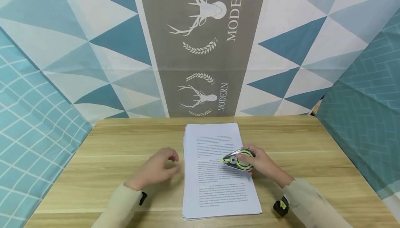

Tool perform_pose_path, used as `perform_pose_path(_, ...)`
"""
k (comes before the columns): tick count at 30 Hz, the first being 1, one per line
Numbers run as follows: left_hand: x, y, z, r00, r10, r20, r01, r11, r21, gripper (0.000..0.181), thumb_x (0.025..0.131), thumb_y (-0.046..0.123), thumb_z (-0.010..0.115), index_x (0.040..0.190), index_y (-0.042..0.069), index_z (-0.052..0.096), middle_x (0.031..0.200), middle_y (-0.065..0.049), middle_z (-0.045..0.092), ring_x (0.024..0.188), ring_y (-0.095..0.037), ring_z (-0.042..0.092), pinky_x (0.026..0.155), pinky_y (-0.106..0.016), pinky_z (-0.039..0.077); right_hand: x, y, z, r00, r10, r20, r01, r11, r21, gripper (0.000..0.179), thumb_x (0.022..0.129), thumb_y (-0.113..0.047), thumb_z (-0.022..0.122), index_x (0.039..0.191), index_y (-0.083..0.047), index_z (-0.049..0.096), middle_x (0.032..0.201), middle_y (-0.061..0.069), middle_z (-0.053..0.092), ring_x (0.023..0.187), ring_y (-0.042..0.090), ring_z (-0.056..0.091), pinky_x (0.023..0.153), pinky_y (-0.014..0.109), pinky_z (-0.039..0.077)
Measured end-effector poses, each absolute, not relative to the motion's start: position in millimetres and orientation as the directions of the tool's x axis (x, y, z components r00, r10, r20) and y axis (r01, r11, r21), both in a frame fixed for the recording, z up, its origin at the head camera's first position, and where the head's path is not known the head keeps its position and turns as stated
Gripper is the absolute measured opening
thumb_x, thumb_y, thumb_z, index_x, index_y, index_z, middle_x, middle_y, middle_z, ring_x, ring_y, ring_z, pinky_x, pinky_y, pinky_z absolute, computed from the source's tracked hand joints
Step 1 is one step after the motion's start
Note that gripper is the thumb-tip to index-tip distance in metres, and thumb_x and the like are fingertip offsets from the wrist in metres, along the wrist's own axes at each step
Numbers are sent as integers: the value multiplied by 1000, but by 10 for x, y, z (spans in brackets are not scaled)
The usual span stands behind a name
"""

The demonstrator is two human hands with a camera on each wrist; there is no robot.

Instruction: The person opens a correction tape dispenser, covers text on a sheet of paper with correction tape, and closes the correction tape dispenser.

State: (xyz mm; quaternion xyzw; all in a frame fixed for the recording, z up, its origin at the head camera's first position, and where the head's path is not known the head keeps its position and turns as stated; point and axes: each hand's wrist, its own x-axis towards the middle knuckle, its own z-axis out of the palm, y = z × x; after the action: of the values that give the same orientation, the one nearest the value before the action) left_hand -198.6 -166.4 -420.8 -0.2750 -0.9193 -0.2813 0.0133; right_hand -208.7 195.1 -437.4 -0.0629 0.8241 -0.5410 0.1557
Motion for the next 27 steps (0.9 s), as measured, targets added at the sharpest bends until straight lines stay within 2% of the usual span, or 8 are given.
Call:
perform_pose_path(5,-1972,-1867,-4181,-889,427,165,439,693,571,16,82,17,69,93,11,58,92,-3,58,90,-20,53,81,-38,47,-2045,1974,-4384,-938,-287,-195,73,386,-920,60,89,-35,62,133,1,42,94,13,63,57,17,55,49,29,48)
perform_pose_path(9,-1953,-2007,-4165,-911,383,156,399,718,570,16,82,15,68,93,9,58,92,-3,58,90,-21,54,79,-38,47,-2026,1980,-4386,-939,-277,-205,91,375,-922,63,89,-35,62,135,1,40,94,13,62,56,16,55,48,29,48)
perform_pose_path(15,-1976,-2205,-4185,-943,320,96,316,761,566,17,81,10,67,96,7,58,96,-6,58,92,-22,53,81,-43,46,-2009,1994,-4392,-946,-246,-210,103,386,-917,59,88,-35,63,132,0,44,89,10,62,56,16,54,47,29,48)
perform_pose_path(21,-2054,-2376,-4278,-947,319,43,285,770,571,21,78,7,65,97,5,59,96,-7,58,92,-22,53,83,-43,45,-2003,2009,-4399,-949,-236,-208,100,402,-910,57,88,-35,62,131,0,45,90,11,62,54,16,54,47,30,49)
perform_pose_path(27,-2127,-2447,-4337,-945,326,-3,266,777,571,25,75,7,68,98,4,58,95,-7,57,90,-22,53,81,-41,46,-2005,2020,-4424,-953,-217,-211,110,403,-909,56,88,-35,63,131,-2,46,93,12,62,55,16,54,48,31,49)
